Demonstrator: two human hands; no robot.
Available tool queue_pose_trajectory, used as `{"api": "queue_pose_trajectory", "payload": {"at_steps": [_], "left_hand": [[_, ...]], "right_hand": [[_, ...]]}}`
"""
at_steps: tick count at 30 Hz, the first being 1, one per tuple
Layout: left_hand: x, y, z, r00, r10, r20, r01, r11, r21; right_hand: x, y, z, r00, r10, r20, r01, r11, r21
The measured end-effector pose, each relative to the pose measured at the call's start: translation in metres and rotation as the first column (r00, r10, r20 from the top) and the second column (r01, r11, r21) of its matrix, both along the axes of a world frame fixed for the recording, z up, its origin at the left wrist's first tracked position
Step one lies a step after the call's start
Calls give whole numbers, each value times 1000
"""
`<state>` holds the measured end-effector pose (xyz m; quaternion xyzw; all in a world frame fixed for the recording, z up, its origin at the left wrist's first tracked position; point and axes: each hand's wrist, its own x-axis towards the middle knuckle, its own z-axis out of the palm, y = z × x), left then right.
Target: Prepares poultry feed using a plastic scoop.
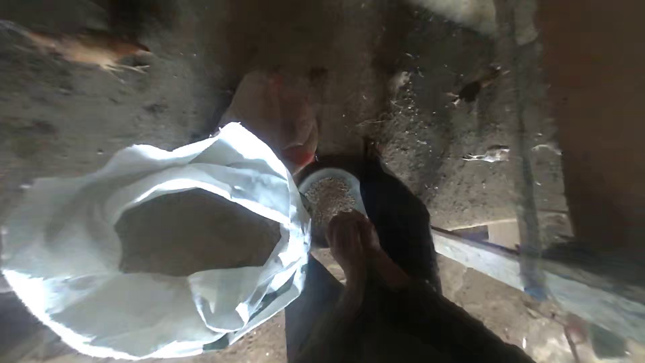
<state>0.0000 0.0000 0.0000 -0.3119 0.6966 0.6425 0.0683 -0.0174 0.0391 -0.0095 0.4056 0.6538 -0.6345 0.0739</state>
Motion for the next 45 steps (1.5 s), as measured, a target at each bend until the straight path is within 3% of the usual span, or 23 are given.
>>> {"api": "queue_pose_trajectory", "payload": {"at_steps": [1, 2, 4, 5, 7, 8, 9, 11, 14, 16, 18, 20, 22, 25, 29, 32, 33, 35, 37, 39, 41, 43, 45], "left_hand": [[-2, 9, -24, 999, -35, 40, 35, 999, 11], [-2, 18, -51, 994, -78, 72, 76, 997, 18], [-6, 35, -107, 946, -252, 205, 265, 964, -37], [-6, 40, -133, 876, -373, 306, 421, 901, -105], [-12, 39, -163, 602, -570, 559, 726, 683, -86], [-19, 37, -166, 492, -580, 650, 778, 627, -30], [-26, 37, -169, 470, -546, 694, 765, 644, -12], [-42, 38, -166, 600, -470, 648, 673, 734, -92], [-101, 41, -135, 843, -374, 386, 480, 848, -225], [-163, 39, -105, 911, -296, 288, 385, 860, -335], [-227, 31, -94, 955, -198, 221, 286, 815, -504], [-283, 18, -104, 963, -144, 227, 261, 705, -659], [-331, 1, -111, 932, -150, 329, 347, 626, -698], [-372, -26, -124, 892, -178, 416, 438, 571, -694], [-367, -56, -86, 723, -285, 629, 685, 412, -601], [-347, -85, -72, 854, -181, 488, 510, 480, -714], [-339, -93, -52, 872, -149, 467, 464, 560, -687], [-326, -102, 4, 806, -118, 580, 507, 643, -574], [-312, -109, 19, 858, 5, 514, 374, 681, -630], [-295, -123, 12, 942, 193, 273, 17, 789, -614], [-287, -136, 1, 939, 319, 132, -204, 822, -532], [-284, -147, -4, 930, 350, 115, -248, 826, -506], [-283, -154, -7, 928, 352, 125, -239, 817, -525]], "right_hand": [[-4, 13, -16, 982, 174, 74, -182, 975, 126], [-4, 29, -39, 926, 345, 151, -375, 887, 269], [-8, 58, -89, 816, 485, 314, -575, 739, 351], [-10, 67, -109, 786, 490, 376, -607, 727, 320], [-20, 81, -140, 745, 445, 497, -582, 797, 160], [-24, 90, -150, 723, 417, 551, -547, 833, 88], [-29, 97, -158, 693, 394, 604, -531, 845, 58], [-42, 109, -167, 661, 384, 644, -537, 842, 48], [-72, 123, -159, 659, 441, 609, -586, 809, 49], [-93, 130, -141, 604, 543, 584, -677, 736, 16], [-114, 134, -120, 486, 671, 560, -803, 596, -18], [-135, 136, -96, 363, 772, 522, -897, 442, -30], [-150, 138, -74, 322, 821, 471, -926, 377, -24], [-161, 147, -58, 342, 815, 467, -919, 394, -14], [-171, 168, -56, 384, 788, 481, -906, 423, 29], [-195, 167, -39, 469, 773, 427, -878, 462, 128], [-205, 162, -31, 503, 768, 396, -863, 475, 174], [-224, 144, -15, 574, 763, 298, -816, 502, 286], [-244, 114, 0, 591, 789, 169, -780, 506, 367], [-264, 75, 5, 534, 846, 11, -781, 488, 391], [-286, 36, -8, 418, 907, -53, -806, 397, 440], [-302, 1, -35, 309, 951, 0, -847, 275, 455], [-308, -25, -65, 284, 956, 71, -872, 227, 435]]}}
